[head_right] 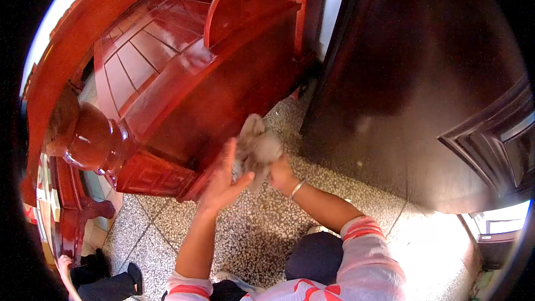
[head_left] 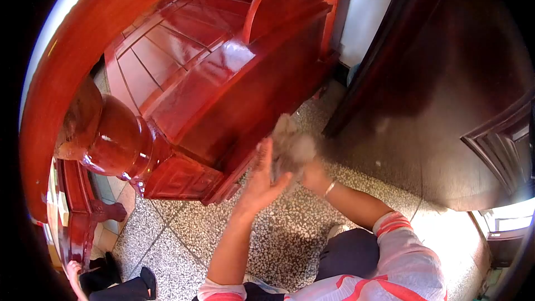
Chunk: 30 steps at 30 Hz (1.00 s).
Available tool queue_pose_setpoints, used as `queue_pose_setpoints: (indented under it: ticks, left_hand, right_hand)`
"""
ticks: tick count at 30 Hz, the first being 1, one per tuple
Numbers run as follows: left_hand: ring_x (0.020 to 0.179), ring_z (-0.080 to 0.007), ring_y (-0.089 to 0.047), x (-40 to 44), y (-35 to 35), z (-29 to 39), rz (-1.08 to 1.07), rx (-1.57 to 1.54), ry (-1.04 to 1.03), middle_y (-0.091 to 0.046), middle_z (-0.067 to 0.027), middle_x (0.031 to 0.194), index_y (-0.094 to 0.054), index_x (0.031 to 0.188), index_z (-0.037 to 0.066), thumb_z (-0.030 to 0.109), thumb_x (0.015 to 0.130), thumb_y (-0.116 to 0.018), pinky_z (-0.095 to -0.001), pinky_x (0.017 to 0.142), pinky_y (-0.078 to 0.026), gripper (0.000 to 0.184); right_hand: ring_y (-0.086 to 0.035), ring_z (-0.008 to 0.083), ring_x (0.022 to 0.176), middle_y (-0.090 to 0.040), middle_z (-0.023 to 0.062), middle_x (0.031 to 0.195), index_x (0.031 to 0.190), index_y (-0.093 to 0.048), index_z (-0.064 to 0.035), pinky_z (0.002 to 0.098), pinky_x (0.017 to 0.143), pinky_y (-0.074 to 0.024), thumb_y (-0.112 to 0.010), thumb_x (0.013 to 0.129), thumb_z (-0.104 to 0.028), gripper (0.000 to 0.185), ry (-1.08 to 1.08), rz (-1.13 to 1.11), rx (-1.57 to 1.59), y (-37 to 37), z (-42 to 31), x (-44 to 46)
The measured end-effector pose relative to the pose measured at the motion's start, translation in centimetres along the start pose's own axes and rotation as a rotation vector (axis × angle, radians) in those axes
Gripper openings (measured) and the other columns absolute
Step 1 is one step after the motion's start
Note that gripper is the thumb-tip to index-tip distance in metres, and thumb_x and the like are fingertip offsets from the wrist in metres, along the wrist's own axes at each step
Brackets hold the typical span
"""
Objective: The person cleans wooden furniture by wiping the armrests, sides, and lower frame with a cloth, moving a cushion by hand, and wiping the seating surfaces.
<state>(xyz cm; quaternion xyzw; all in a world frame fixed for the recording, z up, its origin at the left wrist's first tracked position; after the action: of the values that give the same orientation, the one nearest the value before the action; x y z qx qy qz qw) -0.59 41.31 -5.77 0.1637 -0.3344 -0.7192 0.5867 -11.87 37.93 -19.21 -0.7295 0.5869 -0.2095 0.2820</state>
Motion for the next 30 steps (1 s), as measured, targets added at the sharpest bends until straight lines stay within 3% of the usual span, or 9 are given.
queue_pose_setpoints:
  ticks: [3,6,10,15,20,23,25,27,30]
  left_hand:
    - [0.124,-0.0385,-0.027,0.2,3.3,-2.1,0.254,0.423,-0.166,-0.030,-0.0191,0.135,-0.039,0.126,0.002,0.012,0.069,-0.062,-0.0474,0.101,-0.026,0.062]
    - [0.123,-0.0364,-0.029,-1.1,-0.5,-7.3,0.067,0.596,-0.161,-0.033,-0.0119,0.134,-0.046,0.120,0.006,0.017,0.072,-0.057,-0.0526,0.098,-0.028,0.050]
    - [0.119,-0.0342,-0.034,-0.6,-1.3,-8.1,0.130,0.660,-0.165,-0.038,-0.0102,0.127,-0.058,0.100,0.006,0.021,0.071,-0.056,-0.0533,0.091,-0.036,0.033]
    - [0.112,-0.0363,-0.039,-0.2,-1.6,-7.7,0.099,0.787,-0.180,-0.041,-0.0132,0.123,-0.058,0.100,0.007,0.029,0.069,-0.056,-0.0524,0.087,-0.039,0.038]
    - [0.112,-0.0379,-0.037,0.2,-2.1,-8.0,0.059,0.810,-0.170,-0.040,-0.0156,0.122,-0.058,0.099,0.005,0.032,0.069,-0.056,-0.0528,0.087,-0.038,0.041]
    - [0.114,-0.0379,-0.035,0.1,-2.1,-8.1,0.046,0.800,-0.152,-0.038,-0.0144,0.125,-0.058,0.102,0.005,0.033,0.069,-0.057,-0.0529,0.089,-0.036,0.044]
    - [0.115,-0.0374,-0.034,0.0,-2.0,-8.5,0.042,0.767,-0.134,-0.035,-0.0139,0.126,-0.057,0.103,0.005,0.031,0.067,-0.059,-0.0530,0.091,-0.034,0.045]
    - [0.116,-0.0371,-0.034,0.1,-1.8,-8.2,0.042,0.718,-0.124,-0.034,-0.0136,0.128,-0.057,0.104,0.005,0.029,0.066,-0.061,-0.0529,0.092,-0.033,0.045]
    - [0.117,-0.0365,-0.033,0.0,-1.0,-7.3,0.073,0.640,-0.143,-0.034,-0.0130,0.129,-0.055,0.109,0.007,0.026,0.065,-0.063,-0.0503,0.095,-0.032,0.049]
  right_hand:
    - [-0.051,0.0207,0.101,-0.051,0.0095,0.116,0.121,-0.043,-0.0029,0.0322,0.086,-0.0430,-0.053,0.086,-0.022,0.041,-0.035,0.609,0.279,7.4,-0.3,3.9]
    - [-0.051,0.0226,0.097,-0.053,0.0090,0.107,0.106,-0.052,-0.0016,0.0334,0.083,-0.0442,-0.048,0.088,-0.021,0.027,0.043,0.982,0.269,11.6,-2.0,9.3]
    - [-0.053,0.0277,0.094,-0.055,0.0139,0.110,0.100,-0.054,0.0095,0.0347,0.079,-0.0437,-0.055,0.083,-0.020,0.034,0.500,1.263,-0.079,14.5,-6.9,13.9]
    - [-0.058,0.0300,0.083,-0.060,0.0162,0.099,0.095,-0.060,0.0023,0.0370,0.073,-0.0462,-0.056,0.078,-0.016,0.025,0.445,1.496,-0.873,20.6,-14.7,17.1]
    - [-0.057,0.0272,0.076,-0.061,0.0153,0.089,0.089,-0.061,0.0000,0.0368,0.068,-0.0453,-0.057,0.074,-0.018,0.024,0.098,1.009,-1.531,24.4,-12.0,22.8]
    - [-0.057,0.0256,0.073,-0.061,0.0148,0.083,0.086,-0.062,-0.0013,0.0367,0.065,-0.0448,-0.057,0.071,-0.019,0.023,0.046,-0.295,-2.156,15.9,3.4,23.3]
    - [-0.056,0.0245,0.070,-0.062,0.0144,0.079,0.084,-0.062,-0.0023,0.0366,0.064,-0.0445,-0.057,0.070,-0.020,0.023,0.139,-1.092,-1.899,8.1,13.5,15.0]
    - [-0.056,0.0234,0.067,-0.062,0.0141,0.076,0.082,-0.062,-0.0032,0.0365,0.062,-0.0441,-0.057,0.068,-0.021,0.023,-0.047,-1.282,-1.473,1.8,17.5,7.3]
    - [-0.050,0.0234,0.051,-0.054,0.0112,0.055,0.057,-0.054,-0.0014,0.0365,0.047,-0.0373,-0.060,0.051,-0.011,0.013,-0.635,-0.780,-1.045,0.1,16.5,2.5]
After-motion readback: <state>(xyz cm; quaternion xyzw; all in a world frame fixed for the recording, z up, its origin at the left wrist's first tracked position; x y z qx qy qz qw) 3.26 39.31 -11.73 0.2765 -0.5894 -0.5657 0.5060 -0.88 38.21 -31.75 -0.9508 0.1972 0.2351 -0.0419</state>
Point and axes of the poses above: each hand's wrist, its own x-axis towards the middle knuckle, its own y-axis out of the back of the hand, z = x × y, the point moved 9 cm from there along x, towards the middle knuckle
